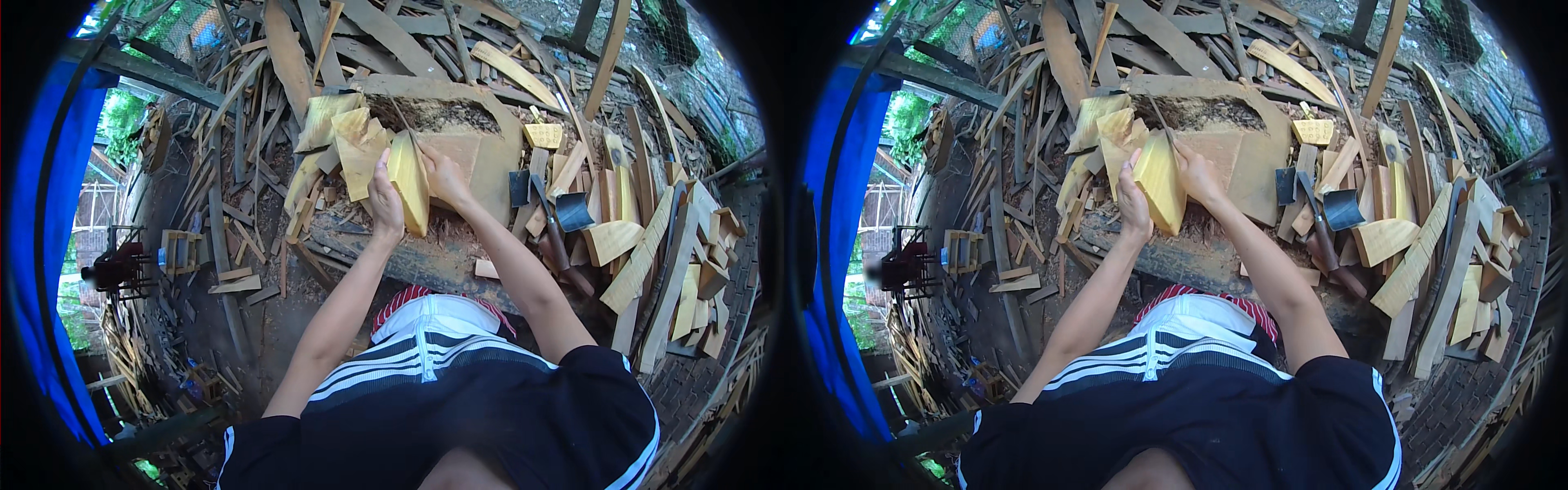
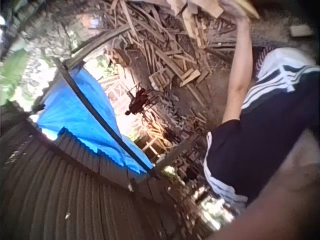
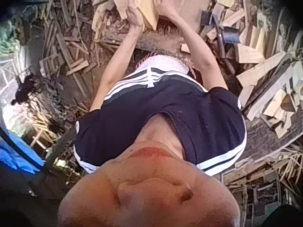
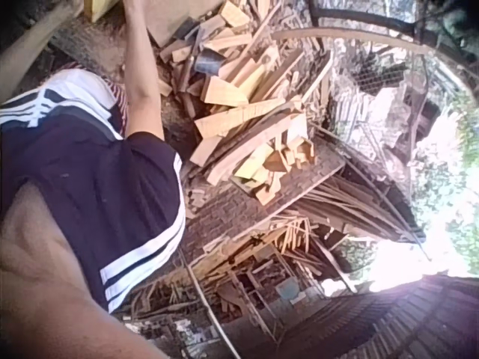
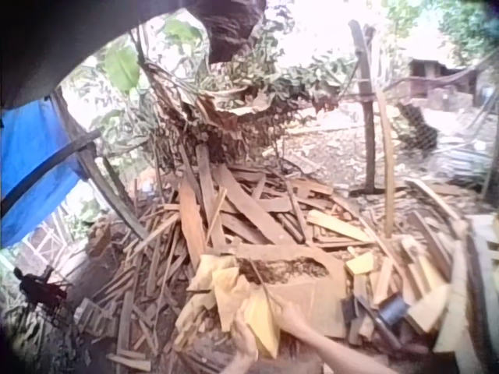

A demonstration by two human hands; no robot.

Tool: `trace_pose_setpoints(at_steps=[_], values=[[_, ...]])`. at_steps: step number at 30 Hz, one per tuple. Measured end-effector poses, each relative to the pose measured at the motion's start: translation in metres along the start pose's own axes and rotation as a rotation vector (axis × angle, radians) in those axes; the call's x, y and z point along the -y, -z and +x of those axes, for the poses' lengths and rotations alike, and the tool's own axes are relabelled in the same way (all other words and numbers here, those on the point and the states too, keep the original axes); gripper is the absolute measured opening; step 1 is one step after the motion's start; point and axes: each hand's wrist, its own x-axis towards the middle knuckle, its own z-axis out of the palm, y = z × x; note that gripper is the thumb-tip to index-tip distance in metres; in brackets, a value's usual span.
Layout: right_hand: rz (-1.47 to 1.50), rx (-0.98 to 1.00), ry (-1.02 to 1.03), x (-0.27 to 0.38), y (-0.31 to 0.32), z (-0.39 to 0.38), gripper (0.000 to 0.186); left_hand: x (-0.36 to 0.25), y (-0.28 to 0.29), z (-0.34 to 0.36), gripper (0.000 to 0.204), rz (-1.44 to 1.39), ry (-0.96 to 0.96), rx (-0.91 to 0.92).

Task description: The person marks and scrapes a piece of wood with a metal rod, shapes it by shaving the edges with a curved blade, and holds the wood piece by hand.

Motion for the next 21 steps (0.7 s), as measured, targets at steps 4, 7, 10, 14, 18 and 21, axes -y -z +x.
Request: trace_pose_setpoints(at_steps=[4,7,10,14,18,21], values=[[0.068,0.037,0.013,-0.018,-0.002,0.003,0.040,-0.014,0.010,0.016,0.066,-0.176,0.159,-0.043],[0.147,-0.069,0.116,-0.047,-0.027,-0.002,0.040,-0.018,0.030,0.034,0.072,-0.217,0.243,-0.159],[0.078,-0.023,0.012,-0.049,-0.033,-0.016,0.040,-0.018,0.047,0.036,0.064,-0.220,0.292,-0.255],[0.110,-0.036,0.053,-0.049,-0.029,-0.021,0.040,-0.012,0.050,0.025,0.040,0.074,0.066,-0.167],[0.112,-0.073,0.088,-0.039,-0.021,-0.025,0.039,-0.010,0.063,0.029,0.042,-0.171,0.184,0.024],[0.110,-0.075,0.097,-0.029,-0.003,-0.027,0.039,-0.017,0.051,0.026,0.045,-0.238,0.296,0.121]])
